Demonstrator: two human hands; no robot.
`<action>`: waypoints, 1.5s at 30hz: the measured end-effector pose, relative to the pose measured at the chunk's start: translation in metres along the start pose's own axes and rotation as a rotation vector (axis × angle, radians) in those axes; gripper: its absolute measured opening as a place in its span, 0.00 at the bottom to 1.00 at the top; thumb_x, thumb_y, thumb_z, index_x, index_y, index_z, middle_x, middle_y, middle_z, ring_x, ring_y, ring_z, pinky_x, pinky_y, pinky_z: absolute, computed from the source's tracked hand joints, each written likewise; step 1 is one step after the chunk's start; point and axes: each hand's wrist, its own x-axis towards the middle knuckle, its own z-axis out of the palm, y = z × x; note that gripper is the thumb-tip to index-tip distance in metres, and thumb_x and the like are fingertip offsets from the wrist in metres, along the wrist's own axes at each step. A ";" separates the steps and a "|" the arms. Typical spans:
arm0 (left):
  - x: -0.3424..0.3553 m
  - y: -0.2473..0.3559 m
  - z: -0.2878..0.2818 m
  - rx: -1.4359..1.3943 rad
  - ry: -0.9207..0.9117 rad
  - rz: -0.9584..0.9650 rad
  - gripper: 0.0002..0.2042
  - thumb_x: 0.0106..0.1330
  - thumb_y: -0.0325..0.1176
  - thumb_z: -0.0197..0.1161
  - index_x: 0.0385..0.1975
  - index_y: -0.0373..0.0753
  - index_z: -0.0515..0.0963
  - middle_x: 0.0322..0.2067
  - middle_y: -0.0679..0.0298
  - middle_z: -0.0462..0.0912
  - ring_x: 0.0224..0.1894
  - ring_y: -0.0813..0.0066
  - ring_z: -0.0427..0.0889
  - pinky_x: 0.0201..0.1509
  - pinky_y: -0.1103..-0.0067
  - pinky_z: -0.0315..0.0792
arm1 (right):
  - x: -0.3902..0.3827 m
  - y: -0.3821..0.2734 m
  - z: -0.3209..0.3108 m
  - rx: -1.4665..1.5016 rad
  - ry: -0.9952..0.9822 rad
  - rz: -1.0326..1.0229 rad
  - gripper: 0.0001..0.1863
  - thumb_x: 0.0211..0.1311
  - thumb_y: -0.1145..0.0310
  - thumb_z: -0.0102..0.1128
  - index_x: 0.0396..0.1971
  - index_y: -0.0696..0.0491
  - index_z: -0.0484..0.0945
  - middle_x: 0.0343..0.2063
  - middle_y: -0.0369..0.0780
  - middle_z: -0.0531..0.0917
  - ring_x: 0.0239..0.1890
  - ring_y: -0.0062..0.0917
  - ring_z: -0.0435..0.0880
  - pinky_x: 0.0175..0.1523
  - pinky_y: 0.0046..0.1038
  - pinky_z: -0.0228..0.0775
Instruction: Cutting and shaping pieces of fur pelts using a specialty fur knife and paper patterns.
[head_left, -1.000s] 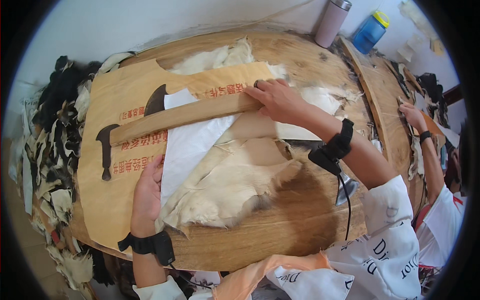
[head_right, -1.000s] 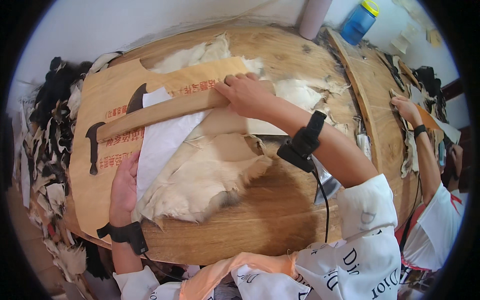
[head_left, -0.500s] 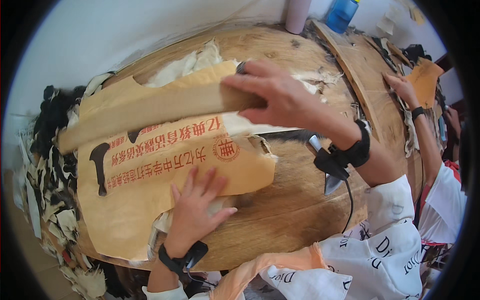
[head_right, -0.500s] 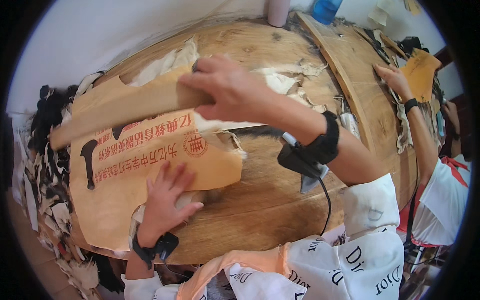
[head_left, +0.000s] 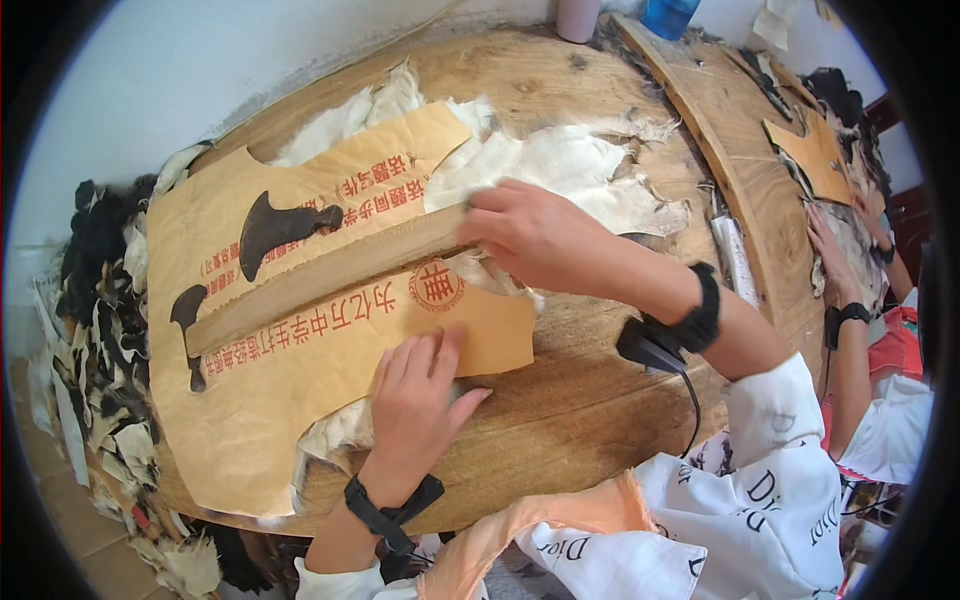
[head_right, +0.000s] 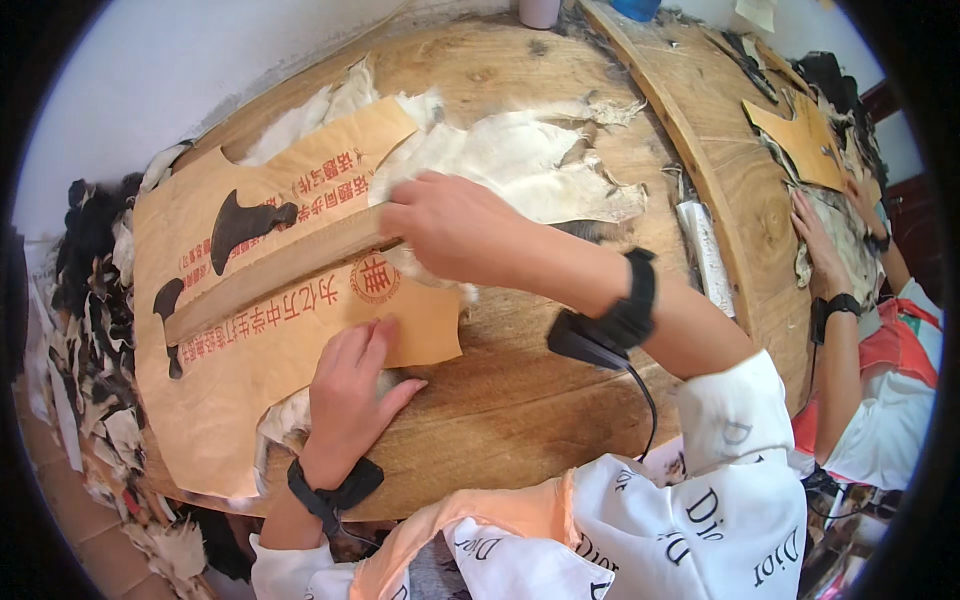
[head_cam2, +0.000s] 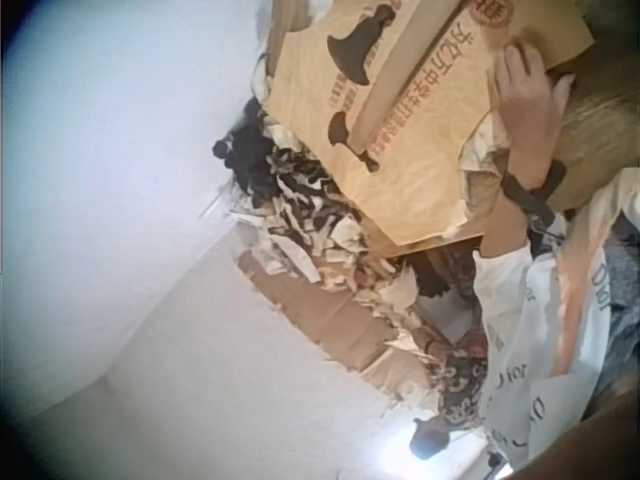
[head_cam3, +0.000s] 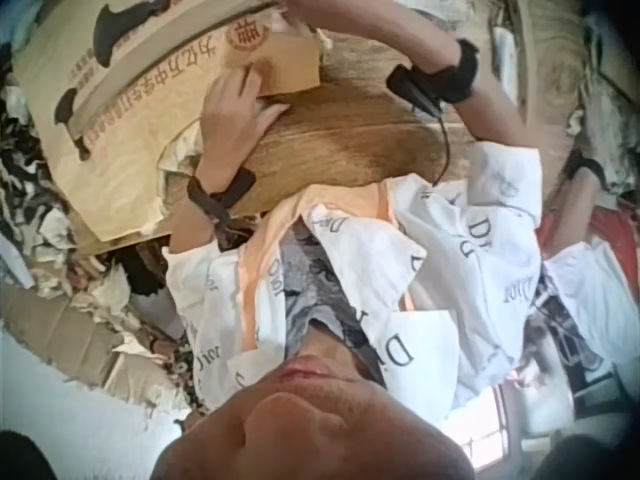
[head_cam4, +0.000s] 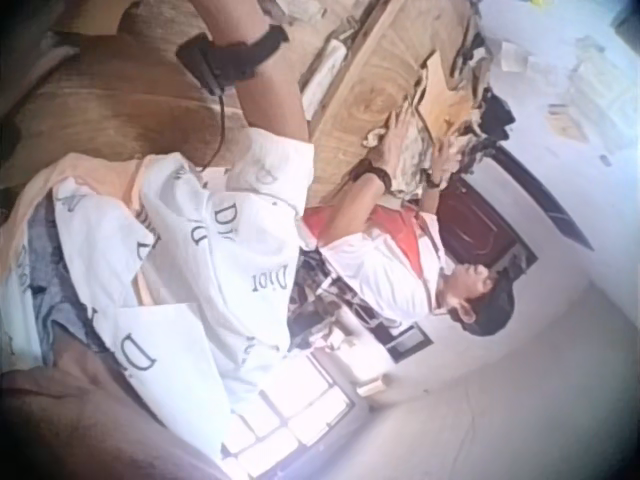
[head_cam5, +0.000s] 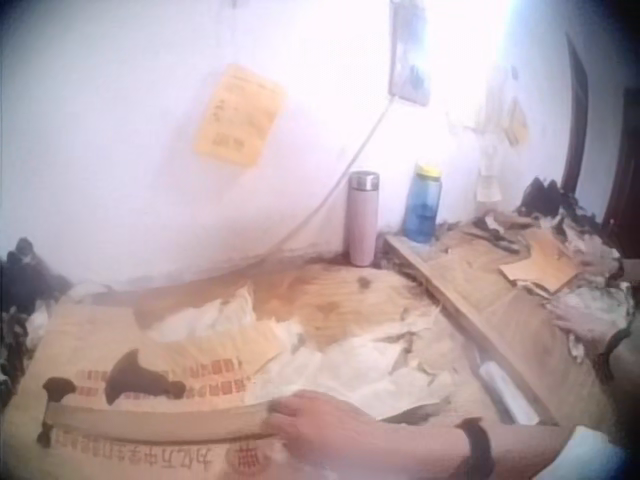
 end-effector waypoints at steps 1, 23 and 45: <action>0.004 0.005 0.002 -0.002 0.049 0.006 0.30 0.47 0.38 0.68 0.53 0.37 0.69 0.45 0.54 0.74 0.47 0.57 0.72 0.49 0.67 0.67 | -0.015 0.000 -0.004 -0.003 -0.002 0.003 0.14 0.45 0.75 0.59 0.36 0.53 0.75 0.32 0.41 0.75 0.39 0.37 0.73 0.43 0.32 0.67; 0.017 -0.016 -0.007 -0.406 0.042 -0.271 0.14 0.65 0.35 0.50 0.41 0.34 0.78 0.30 0.53 0.79 0.36 0.61 0.72 0.42 0.73 0.67 | -0.079 -0.031 0.028 -0.230 0.138 -0.063 0.05 0.44 0.67 0.54 0.24 0.46 0.77 0.26 0.31 0.74 0.36 0.25 0.71 0.40 0.24 0.63; -0.004 -0.004 0.016 -0.126 -0.095 0.016 0.35 0.53 0.43 0.64 0.59 0.34 0.61 0.63 0.48 0.54 0.65 0.52 0.52 0.65 0.65 0.54 | -0.150 -0.022 -0.016 -0.096 0.060 0.891 0.16 0.38 0.77 0.65 0.32 0.57 0.74 0.27 0.44 0.74 0.26 0.33 0.76 0.32 0.31 0.68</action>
